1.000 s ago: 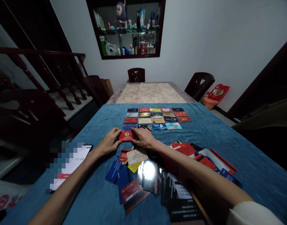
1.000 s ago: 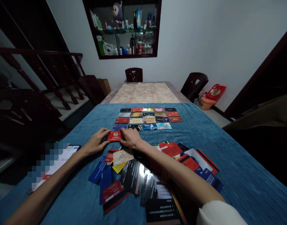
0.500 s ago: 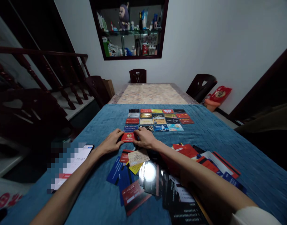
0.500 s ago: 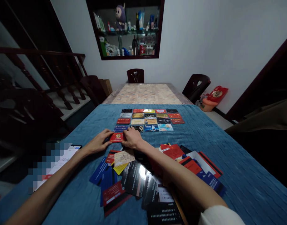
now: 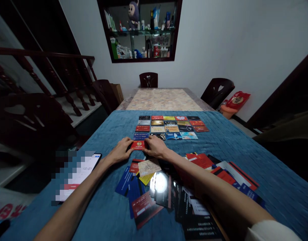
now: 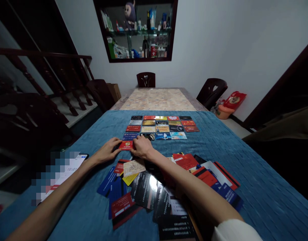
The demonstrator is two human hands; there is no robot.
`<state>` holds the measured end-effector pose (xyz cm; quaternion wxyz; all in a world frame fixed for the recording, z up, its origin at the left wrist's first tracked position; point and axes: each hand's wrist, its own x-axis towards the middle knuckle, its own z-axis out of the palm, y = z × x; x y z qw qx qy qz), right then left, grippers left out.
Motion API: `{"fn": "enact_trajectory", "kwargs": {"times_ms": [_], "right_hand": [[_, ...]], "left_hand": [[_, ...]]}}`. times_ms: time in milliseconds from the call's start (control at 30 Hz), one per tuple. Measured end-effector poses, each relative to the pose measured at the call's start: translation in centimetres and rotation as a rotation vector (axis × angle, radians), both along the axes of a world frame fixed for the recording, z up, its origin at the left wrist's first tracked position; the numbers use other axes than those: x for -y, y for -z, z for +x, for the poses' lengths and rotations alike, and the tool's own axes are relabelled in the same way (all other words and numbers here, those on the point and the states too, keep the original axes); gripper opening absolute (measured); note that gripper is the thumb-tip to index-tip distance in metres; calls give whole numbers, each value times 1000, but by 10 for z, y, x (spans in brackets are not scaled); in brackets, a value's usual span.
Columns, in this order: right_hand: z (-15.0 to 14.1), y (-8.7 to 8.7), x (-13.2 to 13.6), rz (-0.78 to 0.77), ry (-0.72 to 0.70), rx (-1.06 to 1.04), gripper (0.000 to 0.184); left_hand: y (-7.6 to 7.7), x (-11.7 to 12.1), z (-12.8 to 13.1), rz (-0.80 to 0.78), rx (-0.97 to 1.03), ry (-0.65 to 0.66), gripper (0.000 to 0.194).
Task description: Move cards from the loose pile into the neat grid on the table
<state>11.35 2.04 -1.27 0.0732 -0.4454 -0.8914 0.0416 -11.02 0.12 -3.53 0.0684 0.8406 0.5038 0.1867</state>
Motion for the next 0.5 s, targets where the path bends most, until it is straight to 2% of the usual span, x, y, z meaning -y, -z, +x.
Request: {"fn": "enact_trajectory", "kwargs": {"times_ms": [333,500], "right_hand": [[2,2,-2,-14,-7,-8,41],[14,-4,0,0,0,-17,36]], "left_hand": [[4,0,1,30,-24,-11,26],[-1,7,4,86,-43,-59,25]]}}
